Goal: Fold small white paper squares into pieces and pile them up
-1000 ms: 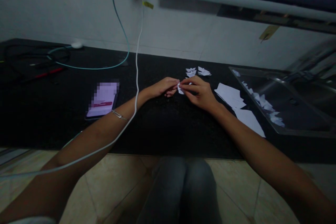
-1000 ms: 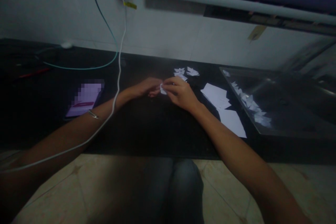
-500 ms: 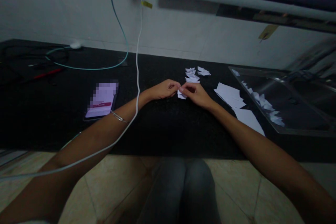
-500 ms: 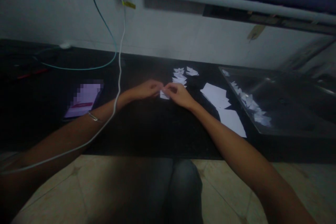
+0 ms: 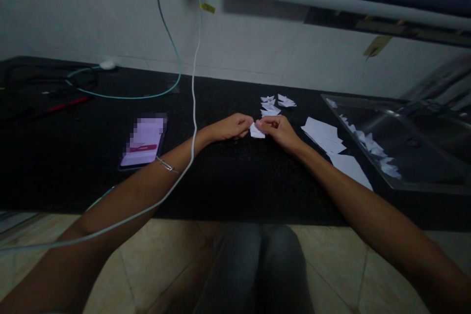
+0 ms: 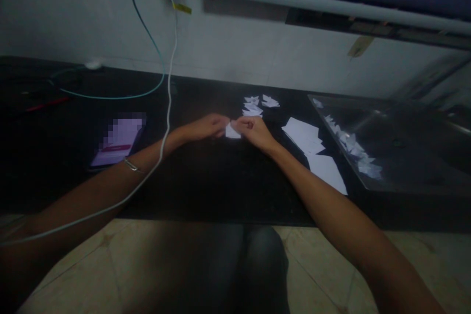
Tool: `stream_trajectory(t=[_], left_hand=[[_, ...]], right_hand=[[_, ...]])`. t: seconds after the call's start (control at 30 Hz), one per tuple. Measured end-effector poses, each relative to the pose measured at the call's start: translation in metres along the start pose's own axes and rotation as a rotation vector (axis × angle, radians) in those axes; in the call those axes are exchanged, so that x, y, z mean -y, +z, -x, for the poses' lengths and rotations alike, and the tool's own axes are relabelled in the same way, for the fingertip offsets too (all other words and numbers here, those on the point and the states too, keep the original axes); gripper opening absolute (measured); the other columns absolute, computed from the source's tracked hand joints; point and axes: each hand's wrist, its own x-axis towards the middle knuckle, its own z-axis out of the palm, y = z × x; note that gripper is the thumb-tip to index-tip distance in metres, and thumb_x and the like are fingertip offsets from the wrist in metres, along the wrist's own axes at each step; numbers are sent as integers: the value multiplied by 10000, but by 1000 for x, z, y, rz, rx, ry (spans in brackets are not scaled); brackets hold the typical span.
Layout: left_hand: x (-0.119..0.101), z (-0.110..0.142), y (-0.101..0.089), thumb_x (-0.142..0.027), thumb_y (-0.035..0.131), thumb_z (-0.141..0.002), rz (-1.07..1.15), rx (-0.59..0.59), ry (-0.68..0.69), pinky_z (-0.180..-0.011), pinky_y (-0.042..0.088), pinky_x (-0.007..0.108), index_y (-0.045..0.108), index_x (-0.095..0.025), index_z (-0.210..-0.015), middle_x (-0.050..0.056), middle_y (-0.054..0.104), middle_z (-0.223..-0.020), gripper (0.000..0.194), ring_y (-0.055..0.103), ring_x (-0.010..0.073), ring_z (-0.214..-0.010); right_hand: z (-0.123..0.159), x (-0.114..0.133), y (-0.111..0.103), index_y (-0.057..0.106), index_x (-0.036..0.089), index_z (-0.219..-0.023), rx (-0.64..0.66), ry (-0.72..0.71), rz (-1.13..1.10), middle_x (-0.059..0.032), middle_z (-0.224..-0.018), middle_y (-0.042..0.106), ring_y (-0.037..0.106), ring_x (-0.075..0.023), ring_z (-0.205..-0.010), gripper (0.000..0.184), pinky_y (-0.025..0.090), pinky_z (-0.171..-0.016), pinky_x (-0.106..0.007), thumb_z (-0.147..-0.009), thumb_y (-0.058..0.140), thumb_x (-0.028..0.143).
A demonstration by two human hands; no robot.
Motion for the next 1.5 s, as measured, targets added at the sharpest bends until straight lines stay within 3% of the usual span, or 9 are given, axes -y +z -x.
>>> stream_trajectory(t=[0.17, 0.43, 0.57, 0.73, 1.0, 1.17, 1.33, 1.5], left_hand=[[-1, 0, 0, -377, 433, -1066, 74, -17, -14, -477, 342, 190, 473, -190, -706, -39, 465, -562, 408, 413, 61, -462], [3, 0, -1, -531, 517, -1011, 8, 10, -17, -450, 302, 210, 541, -184, -733, -23, 483, -583, 445, 418, 69, -465], [5, 0, -3, -506, 495, -1025, 7, 13, 26, -493, 357, 199, 501, -187, -731, -19, 491, -608, 433, 440, 72, -502], [7, -1, -3, -439, 451, -1046, 91, 15, -9, -501, 382, 199, 475, -197, -766, -31, 470, -603, 370, 425, 76, -494], [2, 0, -1, -394, 456, -1046, 105, -6, -18, -493, 367, 191, 470, -194, -788, -42, 469, -594, 327, 424, 69, -490], [1, -1, 0, -489, 268, -1084, 164, -40, -48, -451, 336, 202, 458, -199, -765, -35, 463, -549, 472, 409, 69, -437], [2, -1, 4, -376, 372, -1078, 178, -123, -27, -443, 340, 187, 431, -211, -941, -56, 481, -610, 223, 449, 67, -453], [5, -2, 6, -351, 375, -1078, 162, -141, -21, -446, 337, 184, 409, -230, -1016, -72, 447, -619, 140, 442, 71, -451]], right_hand=[[-3, -6, -2, 731, 203, -767, -21, 28, 3, -17, -687, 660, 539, -142, -613, 230, 421, -598, -312, -768, 776, 428], [-2, -9, 1, 747, 198, -802, -105, 40, -42, -27, -693, 704, 590, -147, -579, 270, 444, -550, -307, -742, 801, 456], [-1, -7, 2, 727, 210, -859, -135, 3, -47, -1, -674, 676, 557, -131, -578, 274, 457, -569, -308, -770, 783, 463], [-2, -4, 4, 703, 211, -844, -139, -50, -73, -17, -794, 715, 602, -142, -669, 262, 477, -627, -314, -701, 834, 388], [-1, 1, 1, 722, 201, -769, -181, -28, -20, -11, -690, 683, 563, -141, -615, 210, 433, -591, -316, -675, 839, 347], [-2, -3, 0, 728, 203, -787, -161, 40, -144, -8, -696, 681, 553, -128, -604, 208, 447, -592, -312, -671, 842, 332], [-2, -6, 1, 738, 210, -830, -177, 77, -209, -13, -733, 701, 573, -131, -617, 233, 506, -630, -332, -670, 851, 337], [-1, -4, 2, 744, 206, -802, -164, 94, -241, -20, -747, 718, 631, -151, -656, 235, 554, -693, -367, -658, 874, 339]])
